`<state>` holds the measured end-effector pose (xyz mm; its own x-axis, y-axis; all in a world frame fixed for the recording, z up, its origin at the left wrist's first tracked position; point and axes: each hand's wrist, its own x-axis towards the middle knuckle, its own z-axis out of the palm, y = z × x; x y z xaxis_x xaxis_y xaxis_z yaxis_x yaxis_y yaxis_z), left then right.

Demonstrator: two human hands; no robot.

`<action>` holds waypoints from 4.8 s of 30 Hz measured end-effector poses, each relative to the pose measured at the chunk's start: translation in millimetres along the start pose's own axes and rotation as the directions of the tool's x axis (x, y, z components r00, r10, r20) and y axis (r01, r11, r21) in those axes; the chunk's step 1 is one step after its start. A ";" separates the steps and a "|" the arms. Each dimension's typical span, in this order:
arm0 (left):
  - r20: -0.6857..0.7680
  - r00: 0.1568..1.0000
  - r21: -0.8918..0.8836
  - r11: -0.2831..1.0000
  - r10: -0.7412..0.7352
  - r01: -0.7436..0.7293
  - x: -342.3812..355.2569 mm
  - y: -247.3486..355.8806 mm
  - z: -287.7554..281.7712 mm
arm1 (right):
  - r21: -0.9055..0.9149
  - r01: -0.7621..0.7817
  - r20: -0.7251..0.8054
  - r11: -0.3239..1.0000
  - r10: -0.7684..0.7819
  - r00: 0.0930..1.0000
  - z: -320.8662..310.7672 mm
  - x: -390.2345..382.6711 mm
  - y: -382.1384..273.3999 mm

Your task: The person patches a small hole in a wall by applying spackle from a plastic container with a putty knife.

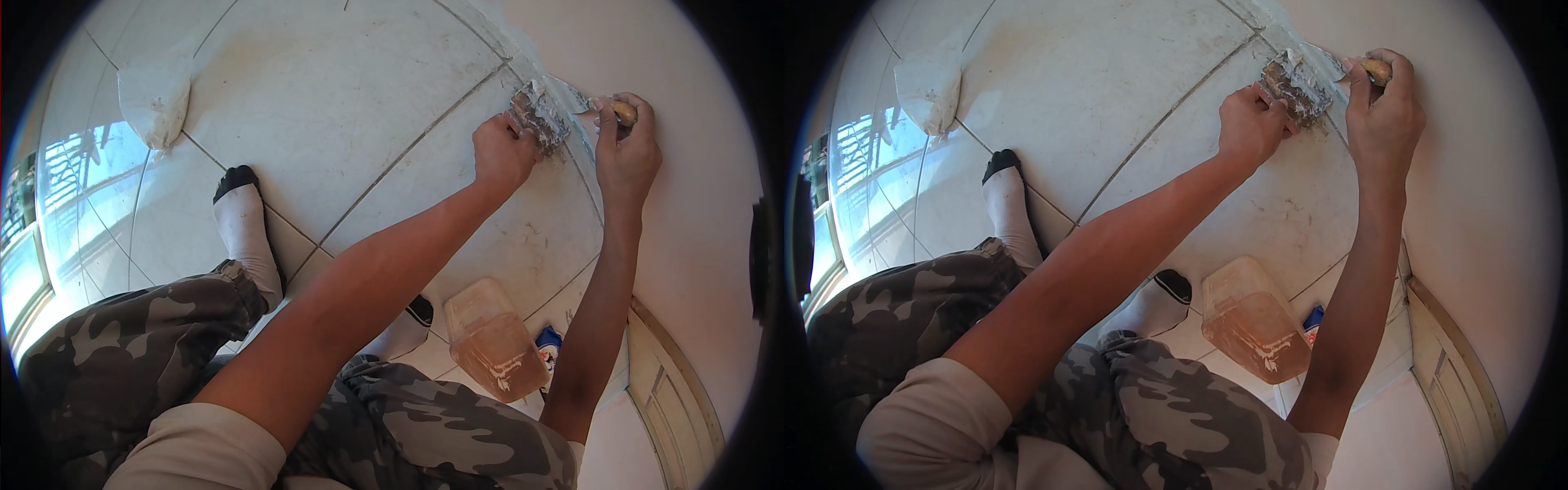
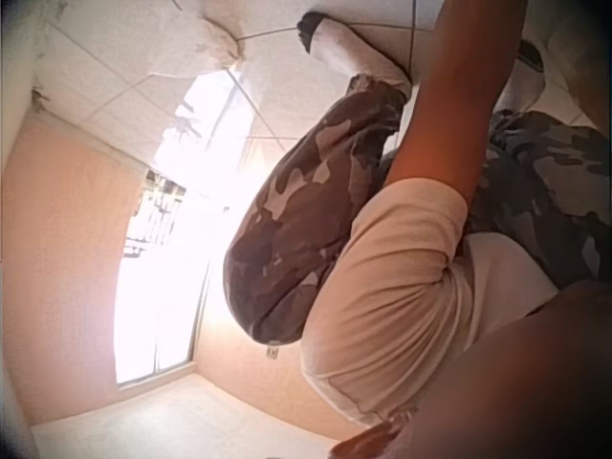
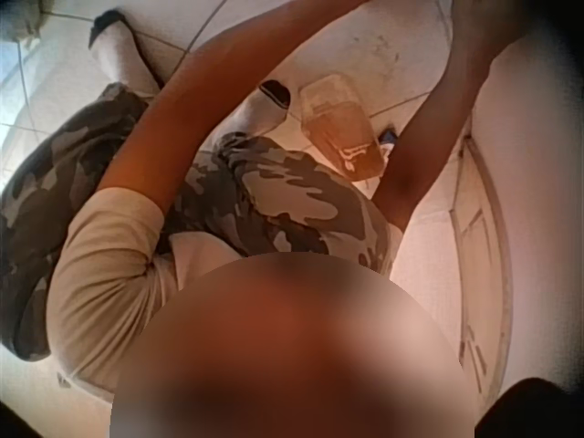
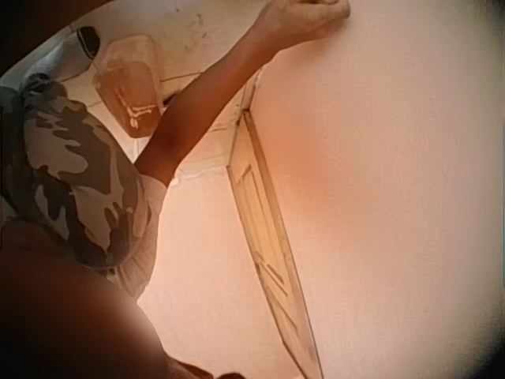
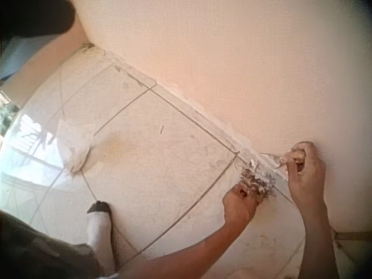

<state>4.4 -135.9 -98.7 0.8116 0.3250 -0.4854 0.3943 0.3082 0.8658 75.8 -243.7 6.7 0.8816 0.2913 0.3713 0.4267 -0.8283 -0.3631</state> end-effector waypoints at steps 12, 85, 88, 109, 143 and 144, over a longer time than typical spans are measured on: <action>-0.044 0.998 -0.069 0.996 -0.055 0.052 -2.1 2.7 1.5 | 0.017 -0.037 -0.001 0.999 0.037 0.999 -2.9 -5.8 5.2; 0.002 0.998 -0.079 0.995 -0.062 0.062 2.7 3.2 1.5 | 0.191 -0.027 -0.067 0.981 0.040 0.997 1.0 1.6 -9.2; 0.006 0.998 -0.036 0.997 -0.064 0.064 0.3 3.4 1.1 | 0.117 0.041 -0.052 0.992 -0.035 0.998 8.8 4.5 -9.3; 0.024 0.998 0.021 0.998 -0.057 0.057 -14.5 9.9 -5.5 | 0.043 0.102 -0.016 0.994 -0.102 0.995 9.6 8.1 -19.7; 0.033 0.997 -0.023 0.998 -0.066 0.066 -13.0 8.7 -4.3 | 0.056 0.075 -0.014 0.996 -0.075 0.997 14.2 12.0 -11.0; 0.031 0.998 -0.035 0.997 -0.062 0.064 -12.8 8.4 -4.9 | 0.059 0.086 -0.011 0.995 -0.086 0.996 16.7 12.3 -10.8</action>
<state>-4.8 -133.1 -85.9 0.7983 0.2774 -0.5346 0.4296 0.3597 0.8283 85.4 -223.3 1.0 0.8395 0.3558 0.4106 0.5122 -0.7704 -0.3796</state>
